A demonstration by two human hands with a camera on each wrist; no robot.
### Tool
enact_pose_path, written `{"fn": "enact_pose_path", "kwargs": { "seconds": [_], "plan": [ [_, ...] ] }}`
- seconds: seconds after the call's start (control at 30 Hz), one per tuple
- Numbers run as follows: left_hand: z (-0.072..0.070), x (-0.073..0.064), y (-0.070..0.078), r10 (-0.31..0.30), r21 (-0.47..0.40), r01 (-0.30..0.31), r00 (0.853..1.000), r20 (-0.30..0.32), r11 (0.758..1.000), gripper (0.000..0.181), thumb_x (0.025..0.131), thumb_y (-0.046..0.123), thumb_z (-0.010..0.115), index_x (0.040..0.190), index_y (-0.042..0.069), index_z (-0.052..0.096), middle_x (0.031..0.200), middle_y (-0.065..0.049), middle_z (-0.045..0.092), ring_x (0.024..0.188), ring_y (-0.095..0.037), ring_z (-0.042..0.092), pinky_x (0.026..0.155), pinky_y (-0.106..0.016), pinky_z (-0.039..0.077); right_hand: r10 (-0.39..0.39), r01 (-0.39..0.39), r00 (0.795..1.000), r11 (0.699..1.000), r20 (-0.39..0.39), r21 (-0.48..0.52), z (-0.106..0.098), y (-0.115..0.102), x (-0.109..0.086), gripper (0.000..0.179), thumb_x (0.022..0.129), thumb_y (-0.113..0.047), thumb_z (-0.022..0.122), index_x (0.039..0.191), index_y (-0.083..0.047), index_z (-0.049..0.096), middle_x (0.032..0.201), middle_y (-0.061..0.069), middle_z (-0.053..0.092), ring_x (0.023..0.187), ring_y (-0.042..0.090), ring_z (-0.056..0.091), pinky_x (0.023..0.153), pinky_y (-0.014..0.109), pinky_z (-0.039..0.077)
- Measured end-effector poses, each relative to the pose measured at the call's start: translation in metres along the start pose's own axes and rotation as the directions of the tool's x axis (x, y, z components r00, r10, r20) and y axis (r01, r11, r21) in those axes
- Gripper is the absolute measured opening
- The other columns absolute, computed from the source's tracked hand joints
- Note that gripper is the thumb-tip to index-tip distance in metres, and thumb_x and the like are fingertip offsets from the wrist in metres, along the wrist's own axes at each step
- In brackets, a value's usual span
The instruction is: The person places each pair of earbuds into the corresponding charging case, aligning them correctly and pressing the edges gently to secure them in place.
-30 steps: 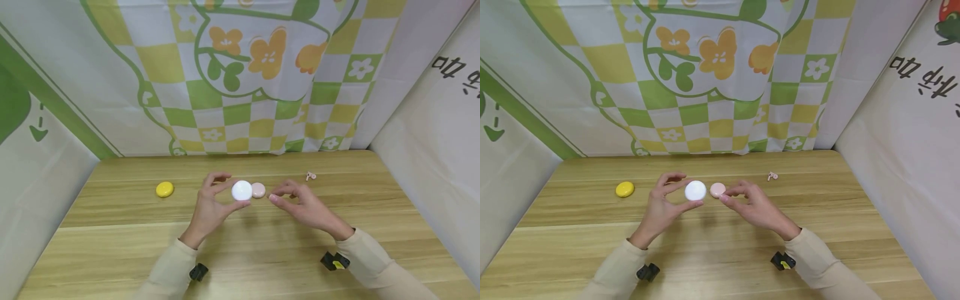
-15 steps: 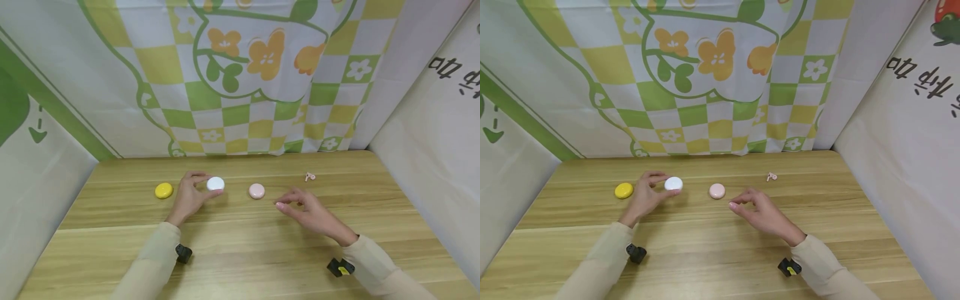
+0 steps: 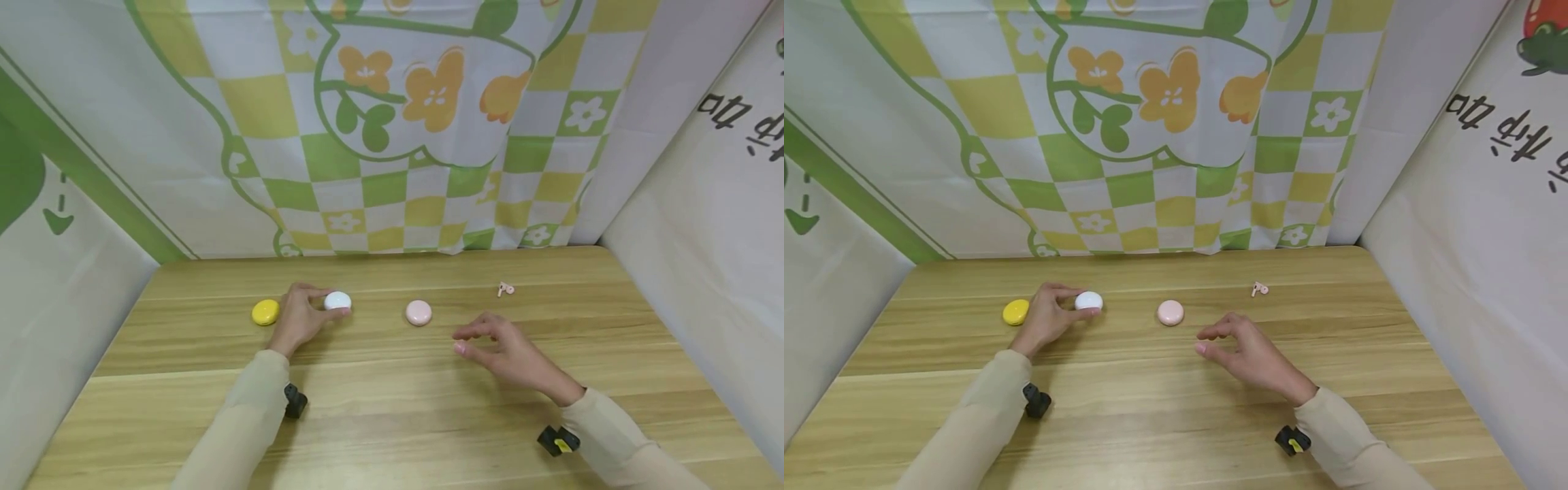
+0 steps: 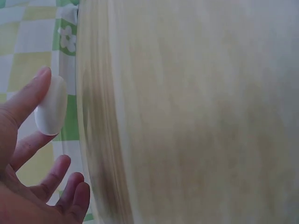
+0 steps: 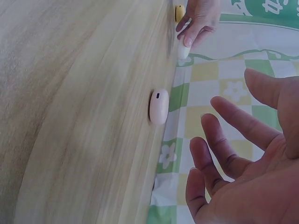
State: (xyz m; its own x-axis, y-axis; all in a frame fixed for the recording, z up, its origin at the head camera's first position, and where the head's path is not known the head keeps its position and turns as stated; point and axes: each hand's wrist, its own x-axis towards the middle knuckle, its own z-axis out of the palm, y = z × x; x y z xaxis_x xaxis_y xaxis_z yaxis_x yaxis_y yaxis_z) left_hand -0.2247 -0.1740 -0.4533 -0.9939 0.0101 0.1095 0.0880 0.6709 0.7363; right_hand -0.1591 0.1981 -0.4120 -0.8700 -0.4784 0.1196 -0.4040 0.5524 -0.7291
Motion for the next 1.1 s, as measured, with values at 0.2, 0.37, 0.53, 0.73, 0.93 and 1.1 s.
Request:
{"fn": "enact_pose_path", "kwargs": {
  "seconds": [0.2, 0.37, 0.53, 0.73, 0.93, 1.1],
  "plan": [
    [0.0001, 0.0029, -0.0031, -0.019, 0.039, 0.019, 1.0, -0.003, 0.999, 0.049, 0.078, 0.027, 0.091, 0.114, -0.002, 0.075, 0.127, -0.027, 0.063, 0.127, -0.046, 0.049, 0.109, -0.058, 0.035, 0.01, -0.01, 1.0, 1.0, 0.013, 0.011, 0.0005, 0.001, 0.0002, 0.028, 0.098, -0.029, 0.07, 0.117, -0.009, 0.075, 0.109, -0.001, 0.066, 0.107, 0.024, 0.059, 0.093, 0.059, 0.045],
    [0.0, 0.0032, -0.0038, -0.035, 0.072, 0.035, 0.999, 0.009, 0.997, 0.048, 0.079, 0.028, 0.09, 0.115, -0.001, 0.075, 0.125, -0.025, 0.065, 0.125, -0.046, 0.048, 0.107, -0.061, 0.031, 0.018, -0.019, 0.999, 1.0, 0.037, 0.023, 0.0014, 0.0015, 0.0011, 0.031, 0.097, -0.029, 0.071, 0.118, -0.007, 0.075, 0.108, 0.0, 0.065, 0.106, 0.026, 0.06, 0.093, 0.059, 0.046],
    [0.0004, 0.0039, -0.0035, -0.025, 0.116, 0.022, 1.0, 0.018, 0.993, 0.05, 0.08, 0.029, 0.089, 0.116, -0.001, 0.074, 0.125, -0.025, 0.065, 0.122, -0.045, 0.05, 0.103, -0.057, 0.033, 0.02, -0.021, 0.999, 1.0, 0.044, 0.023, 0.0013, 0.0005, 0.002, 0.032, 0.097, -0.028, 0.071, 0.118, -0.005, 0.074, 0.108, 0.002, 0.067, 0.106, 0.025, 0.06, 0.095, 0.059, 0.046],
    [0.0008, 0.0039, -0.0033, -0.029, 0.174, 0.022, 0.999, 0.041, 0.984, 0.052, 0.083, 0.029, 0.087, 0.12, -0.004, 0.072, 0.121, -0.026, 0.067, 0.121, -0.044, 0.049, 0.099, -0.055, 0.033, 0.023, -0.024, 0.998, 1.0, 0.056, 0.016, 0.0008, -0.0023, 0.0018, 0.034, 0.097, -0.03, 0.07, 0.119, -0.005, 0.074, 0.112, 0.007, 0.068, 0.109, 0.026, 0.06, 0.096, 0.06, 0.045],
    [0.0, 0.0035, -0.0028, -0.026, 0.176, 0.016, 0.998, 0.056, 0.984, 0.055, 0.083, 0.029, 0.086, 0.123, -0.005, 0.07, 0.121, -0.026, 0.067, 0.122, -0.045, 0.047, 0.1, -0.055, 0.031, 0.023, -0.023, 0.998, 1.0, 0.057, 0.011, 0.0021, -0.0037, 0.0035, 0.034, 0.097, -0.03, 0.071, 0.119, -0.005, 0.073, 0.113, 0.009, 0.068, 0.109, 0.025, 0.06, 0.096, 0.058, 0.047],
    [-0.001, 0.0031, -0.0031, -0.028, 0.162, 0.018, 0.998, 0.06, 0.987, 0.059, 0.082, 0.029, 0.087, 0.126, -0.006, 0.068, 0.125, -0.027, 0.065, 0.123, -0.046, 0.046, 0.101, -0.055, 0.03, 0.008, -0.007, 0.999, 1.0, 0.035, -0.016, 0.0043, -0.0032, 0.0069, 0.035, 0.096, -0.031, 0.073, 0.119, -0.005, 0.073, 0.113, 0.008, 0.069, 0.108, 0.024, 0.062, 0.094, 0.056, 0.049]
  ]
}}
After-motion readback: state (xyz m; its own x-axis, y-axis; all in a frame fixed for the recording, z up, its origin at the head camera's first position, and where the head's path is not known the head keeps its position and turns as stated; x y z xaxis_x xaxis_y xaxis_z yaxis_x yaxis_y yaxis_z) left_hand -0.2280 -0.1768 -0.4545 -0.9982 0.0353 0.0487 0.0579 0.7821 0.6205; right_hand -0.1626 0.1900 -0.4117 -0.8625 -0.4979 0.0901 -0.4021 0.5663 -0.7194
